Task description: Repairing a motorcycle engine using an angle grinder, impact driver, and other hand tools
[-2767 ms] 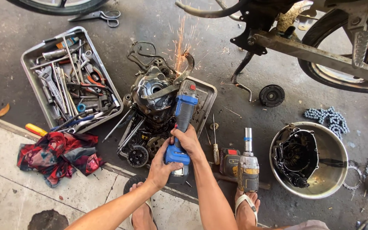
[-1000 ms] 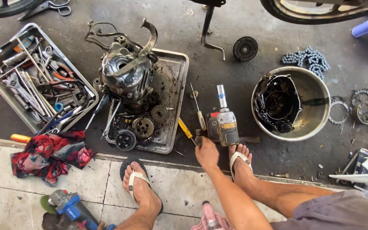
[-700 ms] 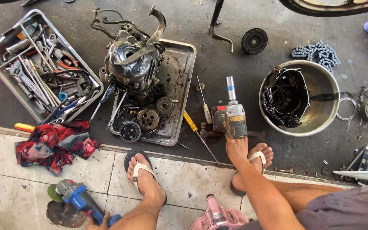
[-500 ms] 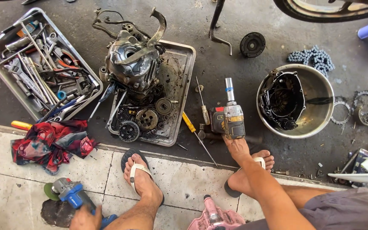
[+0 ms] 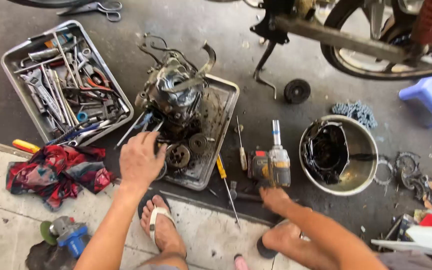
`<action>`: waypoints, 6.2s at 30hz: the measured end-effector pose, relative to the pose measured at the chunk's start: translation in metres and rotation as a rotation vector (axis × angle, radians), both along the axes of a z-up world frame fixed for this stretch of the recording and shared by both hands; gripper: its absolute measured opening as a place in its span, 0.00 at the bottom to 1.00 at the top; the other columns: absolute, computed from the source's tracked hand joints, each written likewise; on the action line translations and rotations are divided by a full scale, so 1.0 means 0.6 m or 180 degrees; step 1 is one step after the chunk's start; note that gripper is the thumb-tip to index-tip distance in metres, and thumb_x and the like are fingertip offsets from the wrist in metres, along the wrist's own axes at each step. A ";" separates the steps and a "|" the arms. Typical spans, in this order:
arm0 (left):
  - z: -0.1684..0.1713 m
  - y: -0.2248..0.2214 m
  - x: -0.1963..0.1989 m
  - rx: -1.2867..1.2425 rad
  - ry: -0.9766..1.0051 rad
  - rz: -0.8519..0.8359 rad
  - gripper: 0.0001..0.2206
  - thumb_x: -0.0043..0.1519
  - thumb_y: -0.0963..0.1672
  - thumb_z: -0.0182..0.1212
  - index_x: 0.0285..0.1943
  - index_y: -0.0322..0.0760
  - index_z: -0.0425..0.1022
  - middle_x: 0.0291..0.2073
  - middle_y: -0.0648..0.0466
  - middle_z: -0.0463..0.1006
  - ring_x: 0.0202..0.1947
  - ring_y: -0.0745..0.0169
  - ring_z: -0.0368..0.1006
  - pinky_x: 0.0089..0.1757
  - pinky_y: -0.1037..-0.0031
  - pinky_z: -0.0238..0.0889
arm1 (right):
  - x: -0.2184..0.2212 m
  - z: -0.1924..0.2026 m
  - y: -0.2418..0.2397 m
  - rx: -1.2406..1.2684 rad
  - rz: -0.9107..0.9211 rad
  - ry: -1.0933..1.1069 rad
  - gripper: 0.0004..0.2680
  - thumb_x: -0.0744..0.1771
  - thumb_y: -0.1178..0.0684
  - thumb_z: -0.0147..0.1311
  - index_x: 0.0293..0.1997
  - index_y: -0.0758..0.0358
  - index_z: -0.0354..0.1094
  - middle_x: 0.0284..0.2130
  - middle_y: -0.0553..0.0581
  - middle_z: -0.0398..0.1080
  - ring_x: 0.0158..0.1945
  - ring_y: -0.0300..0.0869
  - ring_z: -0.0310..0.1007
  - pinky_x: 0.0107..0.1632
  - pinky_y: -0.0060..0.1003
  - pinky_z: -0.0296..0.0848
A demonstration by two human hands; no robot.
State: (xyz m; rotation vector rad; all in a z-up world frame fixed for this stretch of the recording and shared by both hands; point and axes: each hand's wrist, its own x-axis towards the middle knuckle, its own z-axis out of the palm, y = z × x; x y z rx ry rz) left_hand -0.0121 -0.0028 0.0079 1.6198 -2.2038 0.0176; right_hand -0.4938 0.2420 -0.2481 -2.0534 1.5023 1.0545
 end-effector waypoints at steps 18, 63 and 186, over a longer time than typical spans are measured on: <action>0.000 -0.254 -0.126 0.1209 0.0746 0.0063 0.56 0.40 0.51 0.85 0.74 0.20 0.53 0.65 0.25 0.64 0.69 0.27 0.59 0.63 0.47 0.57 | 0.269 0.548 -0.278 0.0034 -0.3692 -0.2640 0.16 0.72 0.47 0.40 0.30 0.68 0.68 0.12 0.65 0.68 0.11 0.49 0.71 0.13 0.40 0.71; -0.030 -0.241 -0.102 0.0921 0.0568 0.0070 0.64 0.36 0.56 0.82 0.79 0.26 0.45 0.65 0.35 0.69 0.68 0.37 0.63 0.59 0.50 0.60 | 0.225 0.661 -0.492 -0.1865 -0.4053 -0.4110 0.14 0.73 0.43 0.36 0.53 0.65 0.62 0.19 0.56 0.61 0.12 0.40 0.62 0.12 0.37 0.68; 0.034 0.043 0.087 0.2140 0.2810 -0.0441 0.16 0.54 0.48 0.68 0.46 0.35 0.78 0.30 0.39 0.81 0.34 0.35 0.79 0.35 0.53 0.70 | 0.139 0.002 -0.371 -0.3073 -0.4732 -0.0675 0.26 0.62 0.46 0.70 0.64 0.56 0.61 0.52 0.65 0.74 0.56 0.59 0.74 0.59 0.50 0.74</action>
